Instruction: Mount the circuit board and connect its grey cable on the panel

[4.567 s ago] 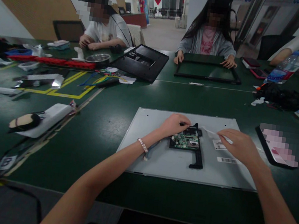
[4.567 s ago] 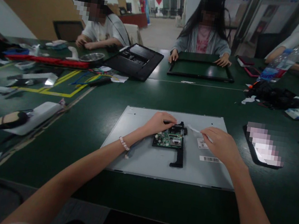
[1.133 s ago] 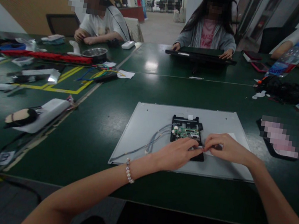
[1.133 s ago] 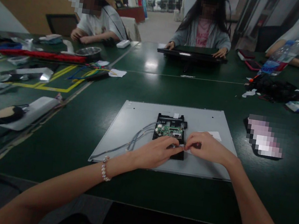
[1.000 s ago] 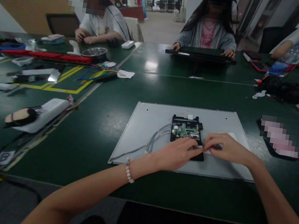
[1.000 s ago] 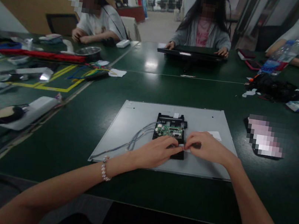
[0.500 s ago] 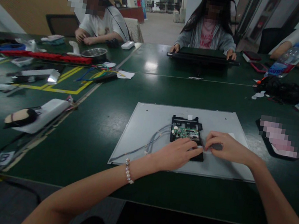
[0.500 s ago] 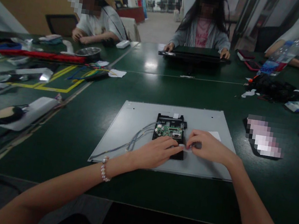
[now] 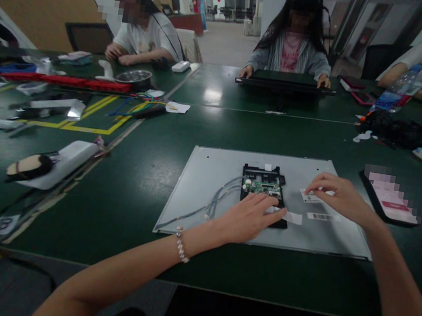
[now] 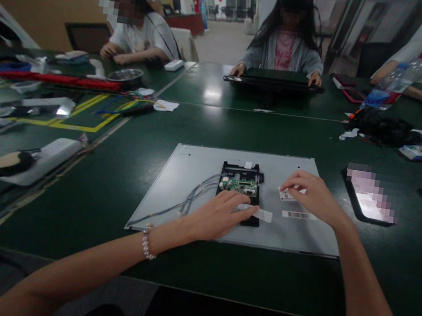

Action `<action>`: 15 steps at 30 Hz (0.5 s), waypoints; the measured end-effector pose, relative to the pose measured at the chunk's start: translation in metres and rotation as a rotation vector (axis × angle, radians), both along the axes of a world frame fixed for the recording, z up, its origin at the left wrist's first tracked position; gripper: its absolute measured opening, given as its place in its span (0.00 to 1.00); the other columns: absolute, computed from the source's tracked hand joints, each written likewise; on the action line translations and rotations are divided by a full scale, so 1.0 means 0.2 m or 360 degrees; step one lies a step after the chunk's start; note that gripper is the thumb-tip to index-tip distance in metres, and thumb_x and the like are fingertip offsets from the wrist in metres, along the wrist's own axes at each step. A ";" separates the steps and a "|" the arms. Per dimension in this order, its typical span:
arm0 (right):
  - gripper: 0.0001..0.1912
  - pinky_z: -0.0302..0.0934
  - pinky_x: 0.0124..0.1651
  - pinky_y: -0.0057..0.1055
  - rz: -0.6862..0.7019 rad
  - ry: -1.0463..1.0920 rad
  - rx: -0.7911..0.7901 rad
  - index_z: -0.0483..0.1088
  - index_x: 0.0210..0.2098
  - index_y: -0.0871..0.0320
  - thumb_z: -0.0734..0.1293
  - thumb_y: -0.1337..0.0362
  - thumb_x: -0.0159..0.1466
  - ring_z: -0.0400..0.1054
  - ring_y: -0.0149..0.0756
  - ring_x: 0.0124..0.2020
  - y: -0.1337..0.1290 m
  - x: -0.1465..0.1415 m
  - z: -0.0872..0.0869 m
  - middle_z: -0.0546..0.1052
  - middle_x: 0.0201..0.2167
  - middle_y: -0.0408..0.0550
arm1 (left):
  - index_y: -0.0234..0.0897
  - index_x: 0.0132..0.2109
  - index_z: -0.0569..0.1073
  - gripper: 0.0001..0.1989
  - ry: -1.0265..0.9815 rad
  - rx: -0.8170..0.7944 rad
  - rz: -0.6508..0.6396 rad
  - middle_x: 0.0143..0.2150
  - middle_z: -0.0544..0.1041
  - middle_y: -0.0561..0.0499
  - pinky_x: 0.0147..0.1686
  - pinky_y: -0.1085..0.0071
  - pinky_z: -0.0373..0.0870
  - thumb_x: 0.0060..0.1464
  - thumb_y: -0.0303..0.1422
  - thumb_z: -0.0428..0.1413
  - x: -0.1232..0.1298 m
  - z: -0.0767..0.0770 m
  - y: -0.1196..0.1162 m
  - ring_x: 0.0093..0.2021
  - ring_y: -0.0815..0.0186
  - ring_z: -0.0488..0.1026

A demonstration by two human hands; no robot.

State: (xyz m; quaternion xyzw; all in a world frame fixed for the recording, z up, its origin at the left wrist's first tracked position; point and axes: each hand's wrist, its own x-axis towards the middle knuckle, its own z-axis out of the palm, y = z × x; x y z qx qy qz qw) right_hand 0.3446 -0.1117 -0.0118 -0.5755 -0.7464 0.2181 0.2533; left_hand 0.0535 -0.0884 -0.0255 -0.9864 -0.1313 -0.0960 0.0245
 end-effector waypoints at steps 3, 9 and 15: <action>0.12 0.66 0.41 0.37 -0.0021 -0.0010 0.0007 0.78 0.36 0.52 0.62 0.63 0.64 0.71 0.38 0.40 0.01 0.01 0.00 0.76 0.41 0.48 | 0.33 0.62 0.62 0.20 -0.0020 -0.0010 -0.0016 0.58 0.66 0.39 0.49 0.61 0.66 0.64 0.25 0.46 0.00 0.00 0.00 0.53 0.56 0.65; 0.16 0.66 0.39 0.35 -0.0003 0.0153 -0.0217 0.76 0.47 0.53 0.61 0.54 0.67 0.73 0.38 0.38 -0.03 -0.05 0.04 0.79 0.40 0.49 | 0.33 0.60 0.64 0.18 -0.0040 -0.0069 -0.0076 0.56 0.67 0.39 0.49 0.62 0.66 0.65 0.28 0.46 0.00 0.03 -0.01 0.51 0.57 0.66; 0.19 0.66 0.37 0.32 0.0496 0.0546 -0.0729 0.75 0.48 0.54 0.62 0.50 0.67 0.73 0.34 0.33 -0.06 -0.12 0.05 0.79 0.32 0.47 | 0.35 0.59 0.65 0.18 -0.0066 -0.0098 -0.0086 0.52 0.68 0.41 0.48 0.62 0.66 0.66 0.36 0.47 0.01 0.03 0.00 0.50 0.58 0.66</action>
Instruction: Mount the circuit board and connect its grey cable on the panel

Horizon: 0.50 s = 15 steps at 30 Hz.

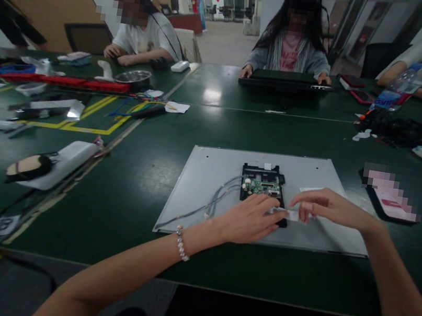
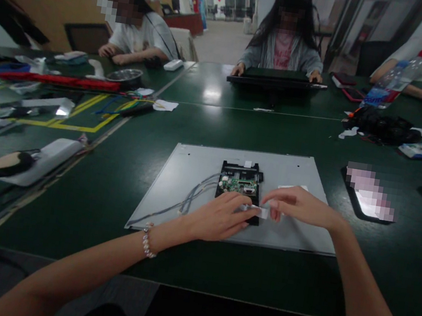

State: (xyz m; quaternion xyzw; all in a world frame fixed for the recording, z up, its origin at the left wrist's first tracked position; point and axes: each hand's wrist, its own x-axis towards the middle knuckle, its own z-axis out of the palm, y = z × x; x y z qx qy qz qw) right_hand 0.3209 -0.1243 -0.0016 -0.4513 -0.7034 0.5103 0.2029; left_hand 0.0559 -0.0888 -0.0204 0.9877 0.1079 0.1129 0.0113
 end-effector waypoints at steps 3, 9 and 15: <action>0.18 0.66 0.39 0.32 0.0158 -0.0017 -0.0032 0.78 0.40 0.55 0.63 0.49 0.66 0.74 0.35 0.34 0.01 -0.03 -0.01 0.80 0.32 0.47 | 0.34 0.58 0.66 0.17 0.0018 -0.0010 0.0021 0.51 0.69 0.41 0.48 0.63 0.66 0.66 0.35 0.47 0.00 -0.01 0.00 0.49 0.59 0.67; 0.26 0.63 0.34 0.30 -0.0015 -0.0149 0.0020 0.79 0.33 0.58 0.57 0.47 0.69 0.72 0.33 0.29 0.04 -0.03 -0.04 0.79 0.27 0.48 | 0.33 0.60 0.65 0.18 0.0052 -0.0039 0.0003 0.51 0.69 0.42 0.48 0.64 0.66 0.67 0.35 0.45 0.01 -0.02 0.00 0.48 0.60 0.67; 0.22 0.62 0.36 0.31 -0.0045 -0.0176 0.0071 0.75 0.31 0.58 0.58 0.51 0.69 0.70 0.32 0.30 0.04 -0.04 -0.07 0.77 0.28 0.47 | 0.33 0.58 0.67 0.17 0.0048 -0.0010 0.0004 0.49 0.70 0.42 0.46 0.64 0.67 0.66 0.34 0.46 0.01 -0.01 0.00 0.46 0.61 0.67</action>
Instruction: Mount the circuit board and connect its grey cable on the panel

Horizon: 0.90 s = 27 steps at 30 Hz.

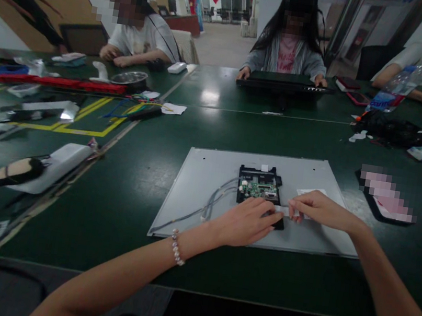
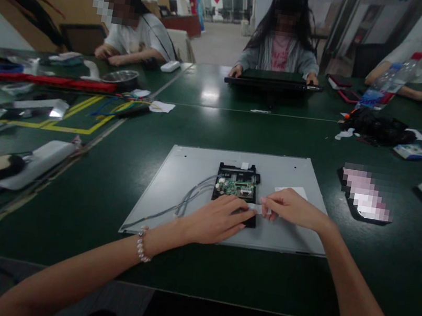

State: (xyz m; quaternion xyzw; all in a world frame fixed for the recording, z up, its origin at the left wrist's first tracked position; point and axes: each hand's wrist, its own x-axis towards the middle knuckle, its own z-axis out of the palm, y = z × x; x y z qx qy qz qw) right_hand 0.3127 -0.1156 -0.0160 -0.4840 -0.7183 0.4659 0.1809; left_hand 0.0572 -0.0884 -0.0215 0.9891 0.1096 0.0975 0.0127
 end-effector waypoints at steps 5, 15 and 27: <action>0.14 0.58 0.33 0.30 -0.0004 -0.0257 0.0242 0.75 0.33 0.55 0.62 0.55 0.66 0.67 0.33 0.30 0.01 -0.02 -0.01 0.75 0.28 0.43 | 0.33 0.60 0.66 0.19 0.0028 -0.0060 0.0025 0.50 0.69 0.42 0.48 0.63 0.67 0.66 0.34 0.46 0.00 0.01 0.00 0.47 0.60 0.67; 0.11 0.56 0.33 0.31 -0.0041 -0.0604 0.0583 0.72 0.27 0.56 0.63 0.61 0.65 0.65 0.34 0.30 0.01 -0.08 -0.05 0.72 0.28 0.45 | 0.30 0.61 0.63 0.21 -0.0017 -0.0122 0.0069 0.51 0.69 0.40 0.50 0.61 0.67 0.65 0.34 0.47 0.00 -0.01 0.00 0.50 0.58 0.68; 0.13 0.49 0.28 0.29 -0.0207 -0.0498 0.0449 0.72 0.28 0.55 0.64 0.55 0.63 0.59 0.30 0.23 0.00 0.00 0.02 0.65 0.21 0.39 | 0.31 0.60 0.64 0.19 0.0048 -0.0115 0.0078 0.52 0.68 0.41 0.49 0.62 0.66 0.66 0.35 0.46 0.00 0.01 -0.01 0.49 0.58 0.66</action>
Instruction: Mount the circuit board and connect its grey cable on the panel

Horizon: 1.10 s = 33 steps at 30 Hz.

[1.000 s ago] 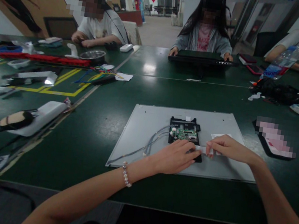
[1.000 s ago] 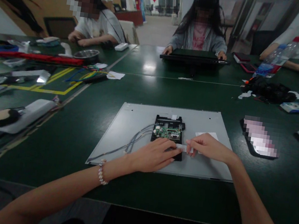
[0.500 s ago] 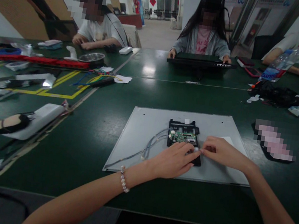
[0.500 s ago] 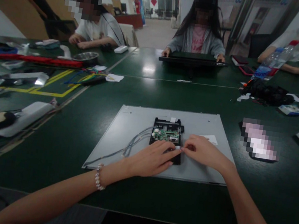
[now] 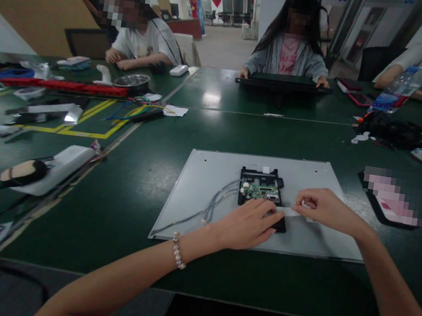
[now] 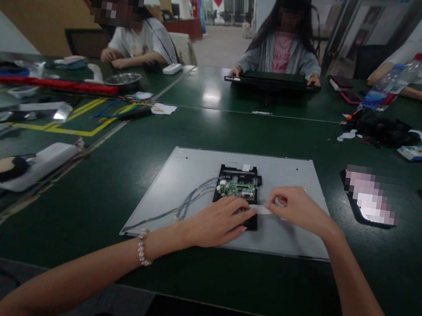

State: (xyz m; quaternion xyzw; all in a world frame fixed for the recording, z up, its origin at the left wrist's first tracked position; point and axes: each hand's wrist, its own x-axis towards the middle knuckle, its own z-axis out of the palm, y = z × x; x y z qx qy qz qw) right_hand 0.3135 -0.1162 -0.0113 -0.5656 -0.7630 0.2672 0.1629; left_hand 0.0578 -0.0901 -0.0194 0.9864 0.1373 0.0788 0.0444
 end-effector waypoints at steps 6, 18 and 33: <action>0.18 0.56 0.32 0.32 -0.0509 -0.0328 0.0078 0.75 0.38 0.55 0.59 0.51 0.65 0.66 0.37 0.29 0.02 0.18 -0.03 0.73 0.28 0.47 | 0.30 0.62 0.62 0.23 0.0009 0.0044 0.0060 0.54 0.69 0.41 0.51 0.61 0.64 0.66 0.38 0.45 -0.01 0.02 -0.01 0.51 0.56 0.65; 0.25 0.63 0.38 0.47 -0.1185 -0.0851 -0.0278 0.74 0.43 0.60 0.54 0.49 0.66 0.73 0.57 0.41 -0.03 0.31 -0.05 0.77 0.37 0.62 | 0.29 0.59 0.66 0.27 0.0267 0.0148 0.1302 0.51 0.74 0.36 0.48 0.54 0.66 0.67 0.45 0.40 -0.20 0.20 0.26 0.50 0.50 0.70; 0.27 0.61 0.34 0.43 -0.0981 -0.0954 -0.0287 0.72 0.39 0.60 0.51 0.46 0.65 0.73 0.54 0.36 -0.02 0.31 -0.10 0.77 0.35 0.61 | 0.27 0.53 0.76 0.23 0.0838 -0.0374 0.2012 0.53 0.76 0.31 0.46 0.60 0.72 0.60 0.38 0.46 -0.65 0.24 0.64 0.51 0.48 0.75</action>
